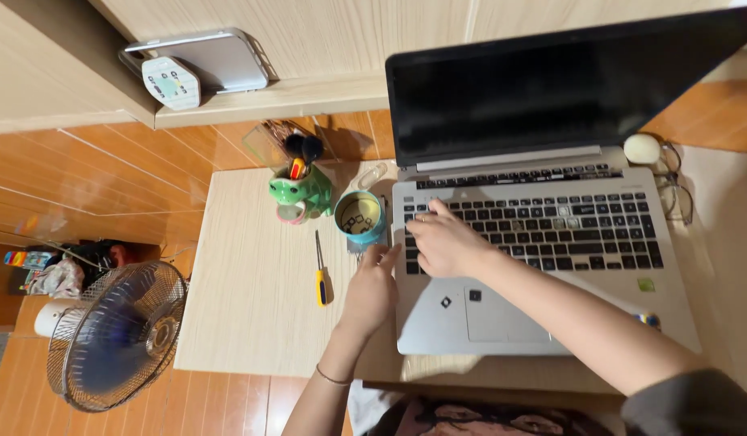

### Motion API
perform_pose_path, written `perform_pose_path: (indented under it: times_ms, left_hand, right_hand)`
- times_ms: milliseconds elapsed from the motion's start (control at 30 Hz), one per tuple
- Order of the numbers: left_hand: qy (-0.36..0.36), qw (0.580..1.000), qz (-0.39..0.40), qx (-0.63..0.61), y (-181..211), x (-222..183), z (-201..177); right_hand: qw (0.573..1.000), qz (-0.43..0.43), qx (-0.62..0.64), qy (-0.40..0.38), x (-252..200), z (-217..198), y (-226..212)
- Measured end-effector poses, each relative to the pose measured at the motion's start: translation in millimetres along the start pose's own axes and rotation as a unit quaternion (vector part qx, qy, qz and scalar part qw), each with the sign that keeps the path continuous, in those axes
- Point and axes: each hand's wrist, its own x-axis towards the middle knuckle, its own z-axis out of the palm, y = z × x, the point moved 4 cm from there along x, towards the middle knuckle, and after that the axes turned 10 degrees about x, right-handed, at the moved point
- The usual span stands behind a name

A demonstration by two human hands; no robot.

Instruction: Replacing or repairing small components of a laptop keyboard and casing.

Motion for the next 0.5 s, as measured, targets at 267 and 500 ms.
perform_pose_path:
  times_ms: [267, 500]
  left_hand:
    - [0.002, 0.997, -0.007, -0.077, 28.3, -31.3, -57.6]
    - [-0.016, 0.993, -0.026, -0.112, 32.6, -44.7, -58.9]
  right_hand:
    - [0.993, 0.029, 0.096, 0.054, -16.1, 3.7, 23.2]
    - [0.992, 0.090, 0.091, 0.008, -9.5, 1.4, 21.1]
